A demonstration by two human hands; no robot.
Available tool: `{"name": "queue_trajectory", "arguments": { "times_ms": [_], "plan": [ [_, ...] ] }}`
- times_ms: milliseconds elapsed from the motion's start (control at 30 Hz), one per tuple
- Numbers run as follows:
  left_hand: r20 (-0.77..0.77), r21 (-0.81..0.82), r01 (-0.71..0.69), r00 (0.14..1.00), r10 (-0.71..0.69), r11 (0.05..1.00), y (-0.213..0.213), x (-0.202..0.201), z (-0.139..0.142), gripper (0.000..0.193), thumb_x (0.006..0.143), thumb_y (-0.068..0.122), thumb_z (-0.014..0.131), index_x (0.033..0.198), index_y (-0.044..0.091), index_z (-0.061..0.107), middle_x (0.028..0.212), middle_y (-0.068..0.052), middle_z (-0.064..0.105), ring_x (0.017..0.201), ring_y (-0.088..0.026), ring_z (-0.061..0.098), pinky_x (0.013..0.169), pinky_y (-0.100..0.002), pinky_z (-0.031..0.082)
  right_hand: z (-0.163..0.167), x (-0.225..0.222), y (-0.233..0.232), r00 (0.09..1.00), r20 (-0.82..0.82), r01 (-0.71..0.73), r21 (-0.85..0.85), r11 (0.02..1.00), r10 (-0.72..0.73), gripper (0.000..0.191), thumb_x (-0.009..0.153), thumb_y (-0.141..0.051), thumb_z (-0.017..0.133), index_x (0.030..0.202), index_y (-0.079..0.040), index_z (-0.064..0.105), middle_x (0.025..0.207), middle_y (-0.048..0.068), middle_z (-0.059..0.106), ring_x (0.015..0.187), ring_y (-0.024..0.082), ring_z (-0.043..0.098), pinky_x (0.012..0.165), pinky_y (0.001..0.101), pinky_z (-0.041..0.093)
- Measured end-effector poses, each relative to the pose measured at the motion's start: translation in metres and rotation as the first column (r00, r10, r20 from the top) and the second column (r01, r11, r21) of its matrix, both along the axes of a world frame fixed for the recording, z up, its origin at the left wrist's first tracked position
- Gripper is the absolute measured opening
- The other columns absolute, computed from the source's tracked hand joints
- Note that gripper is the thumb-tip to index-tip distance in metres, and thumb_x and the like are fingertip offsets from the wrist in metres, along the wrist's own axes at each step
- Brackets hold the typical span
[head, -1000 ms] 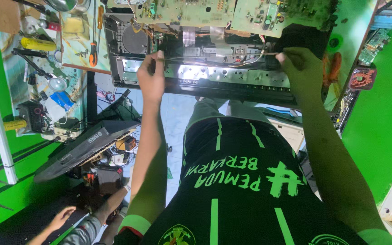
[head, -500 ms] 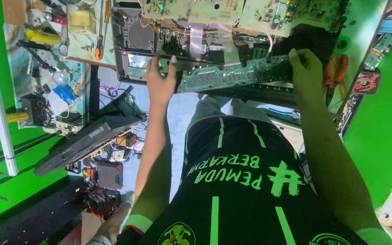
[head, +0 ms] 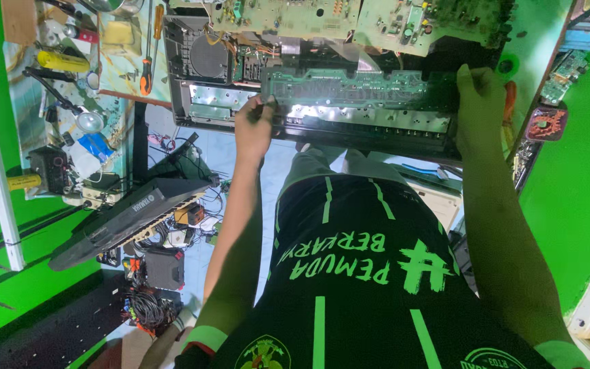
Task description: The person disassembles an electronic keyboard unit, removing circuit boards, button plates, ribbon cables, and structural internal components by hand.
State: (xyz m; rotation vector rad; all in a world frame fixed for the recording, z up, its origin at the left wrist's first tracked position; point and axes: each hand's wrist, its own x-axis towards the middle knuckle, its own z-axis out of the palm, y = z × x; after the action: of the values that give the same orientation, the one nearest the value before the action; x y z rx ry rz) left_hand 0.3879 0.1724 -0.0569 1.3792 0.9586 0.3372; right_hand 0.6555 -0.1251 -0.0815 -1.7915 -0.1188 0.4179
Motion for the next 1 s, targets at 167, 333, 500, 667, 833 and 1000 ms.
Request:
{"name": "queue_trajectory", "arguments": {
  "times_ms": [167,333,500,667,833,1000],
  "plan": [
    [-0.115,0.238,0.105,0.990,-0.079,0.966,-0.001,0.000,-0.012,0.028,0.106,0.025,0.062,0.104,-0.001,0.073,0.080,-0.008,0.069,0.068,-0.012,0.056,0.060,-0.030,0.045,0.008,0.006,-0.004,0.997,0.069,-0.047,0.048,0.998,0.044,0.026,0.110,-0.027,0.071,0.113,-0.002,0.068,0.101,0.001,0.067,0.094,0.010,0.058,0.086,0.0252,0.048],
    [-0.284,0.400,0.201,0.955,-0.087,0.894,-0.004,0.004,-0.006,0.050,0.108,0.039,0.050,0.095,-0.004,0.071,0.076,-0.014,0.072,0.069,-0.022,0.068,0.068,-0.035,0.052,0.019,0.009,-0.007,0.989,0.109,-0.104,0.045,0.994,0.099,0.029,0.117,-0.024,0.068,0.132,-0.001,0.064,0.121,0.005,0.066,0.110,0.014,0.061,0.099,0.0282,0.050],
    [-0.294,0.323,0.247,0.944,-0.151,0.914,-0.009,0.006,0.001,0.054,0.109,0.043,0.046,0.091,-0.002,0.071,0.070,-0.014,0.071,0.066,-0.025,0.069,0.067,-0.040,0.052,0.022,0.006,-0.004,0.974,-0.224,0.046,0.261,0.964,0.014,0.037,0.107,-0.019,0.068,0.138,-0.005,0.054,0.125,0.005,0.065,0.110,0.017,0.069,0.088,0.0327,0.061],
    [-0.355,0.373,0.394,0.897,-0.263,0.840,-0.025,0.010,-0.008,0.060,0.109,0.045,0.047,0.079,0.000,0.072,0.065,-0.013,0.068,0.064,-0.027,0.069,0.067,-0.041,0.053,0.029,0.008,0.007,0.977,-0.197,0.012,0.420,0.907,0.078,0.037,0.113,-0.010,0.064,0.145,-0.004,0.049,0.130,0.011,0.065,0.110,0.023,0.070,0.095,0.0359,0.063],
    [-0.379,0.290,0.407,0.880,-0.286,0.866,-0.036,0.010,-0.014,0.051,0.105,0.042,0.054,0.079,0.003,0.071,0.067,-0.012,0.070,0.063,-0.025,0.070,0.065,-0.038,0.054,0.040,0.012,0.020,0.978,-0.168,-0.032,0.464,0.885,0.123,0.035,0.115,-0.011,0.061,0.147,-0.003,0.049,0.137,0.013,0.063,0.117,0.023,0.072,0.105,0.0408,0.066],
    [-0.329,0.243,0.442,0.875,-0.355,0.863,-0.049,0.015,-0.011,0.044,0.105,0.038,0.056,0.084,0.005,0.075,0.071,-0.011,0.073,0.065,-0.024,0.070,0.065,-0.037,0.054,0.046,0.012,0.061,0.948,-0.217,-0.092,0.517,0.851,0.234,0.031,0.114,-0.013,0.064,0.138,0.002,0.053,0.129,0.020,0.062,0.112,0.028,0.072,0.100,0.0430,0.063]
  ]
}}
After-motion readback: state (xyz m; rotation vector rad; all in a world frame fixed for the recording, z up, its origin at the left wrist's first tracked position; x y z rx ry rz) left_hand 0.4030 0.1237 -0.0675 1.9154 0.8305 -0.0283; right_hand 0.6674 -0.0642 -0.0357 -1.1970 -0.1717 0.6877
